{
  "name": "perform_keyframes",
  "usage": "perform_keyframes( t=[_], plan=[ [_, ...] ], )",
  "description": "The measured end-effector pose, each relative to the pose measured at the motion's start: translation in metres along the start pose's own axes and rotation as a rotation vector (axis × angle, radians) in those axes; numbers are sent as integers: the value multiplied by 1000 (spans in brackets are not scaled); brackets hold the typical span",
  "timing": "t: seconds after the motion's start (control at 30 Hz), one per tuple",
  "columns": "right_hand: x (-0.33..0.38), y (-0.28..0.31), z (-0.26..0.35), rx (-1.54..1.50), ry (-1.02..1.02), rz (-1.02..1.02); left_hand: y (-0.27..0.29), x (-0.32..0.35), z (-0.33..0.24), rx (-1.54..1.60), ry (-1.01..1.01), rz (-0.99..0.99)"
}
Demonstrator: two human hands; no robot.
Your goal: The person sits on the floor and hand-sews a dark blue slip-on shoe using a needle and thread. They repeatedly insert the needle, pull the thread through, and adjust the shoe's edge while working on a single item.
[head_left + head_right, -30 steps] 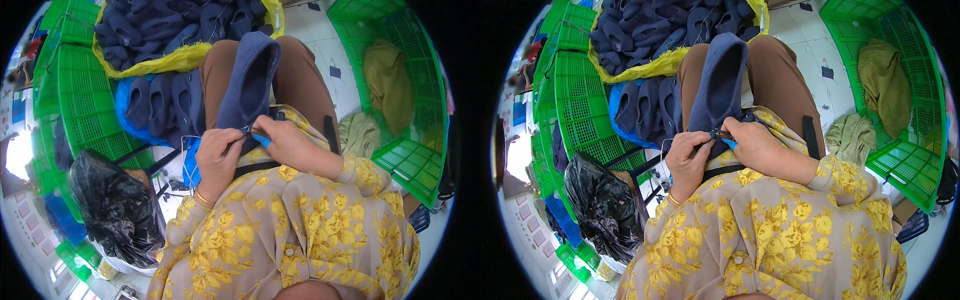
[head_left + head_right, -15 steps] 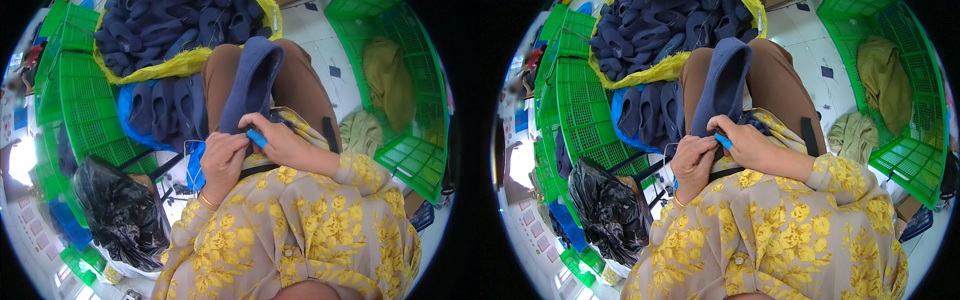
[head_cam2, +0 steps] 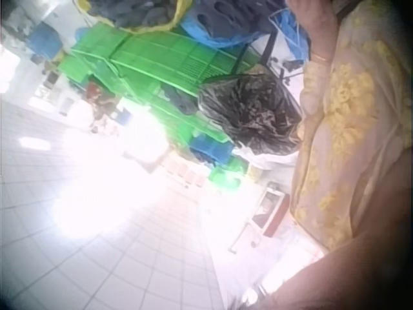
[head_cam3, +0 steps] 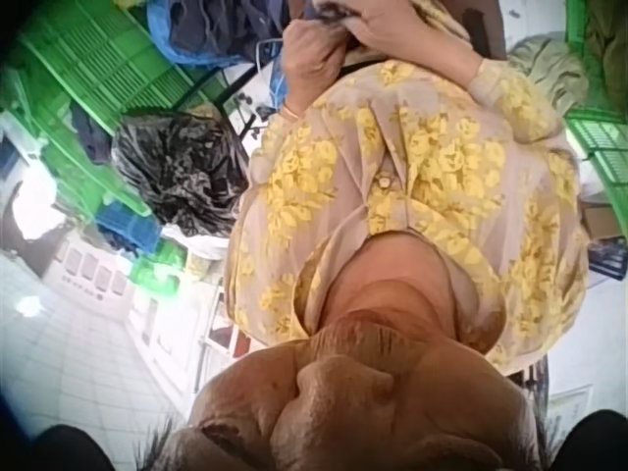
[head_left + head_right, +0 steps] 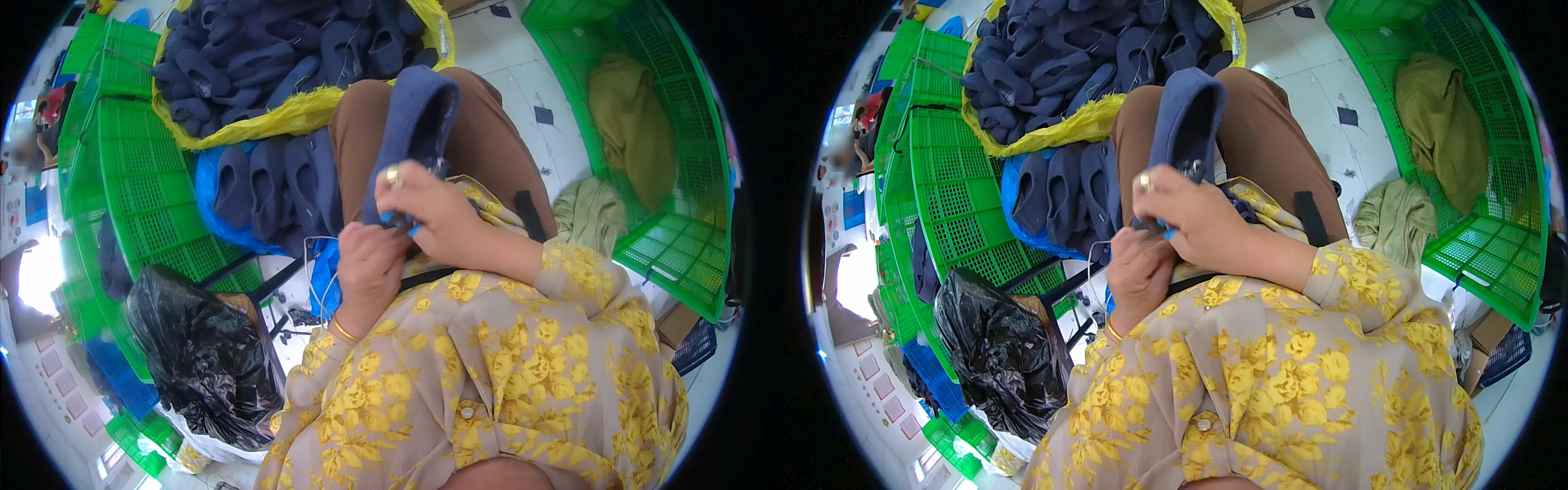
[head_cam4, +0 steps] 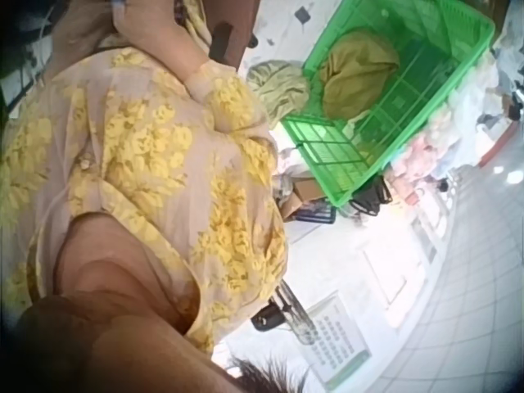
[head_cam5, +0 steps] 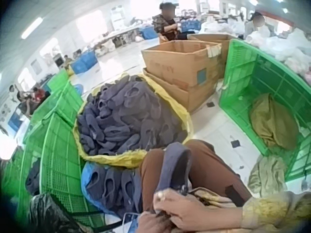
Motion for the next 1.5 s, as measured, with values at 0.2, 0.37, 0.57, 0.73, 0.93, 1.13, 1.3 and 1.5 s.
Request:
perform_keyframes(
  t=[0.2,0.37,0.57,0.73,0.93,1.13,1.3,1.5],
  plan=[
    [-21,39,9,-805,-497,-22,1,-5,1,103,87,25],
    [-12,52,13,-893,-468,-17,11,-38,4,73,403,136],
    [-9,71,10,-814,-467,-19,9,-100,-9,-418,64,634],
    [-12,114,19,-768,-315,-162,5,-121,-17,-494,-211,666],
    [-5,129,8,-716,-270,-266,0,-125,-14,-436,-190,759],
    [5,157,4,-576,-319,-398,-1,-133,-33,-409,-93,470],
    [18,172,-14,-794,-236,-502,-36,-97,-41,-94,201,334],
    [38,122,-35,-316,-489,-147,-46,-86,-18,162,300,472]
  ],
)
Point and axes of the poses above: each hand's wrist, its own x-axis away from the middle knuckle, its own y-axis out of the back of the hand, z = x × y, the point moved 3 cm from there along -x, towards the middle knuckle, and after that the axes turned 11 degrees about x, right-handed, at the moved point
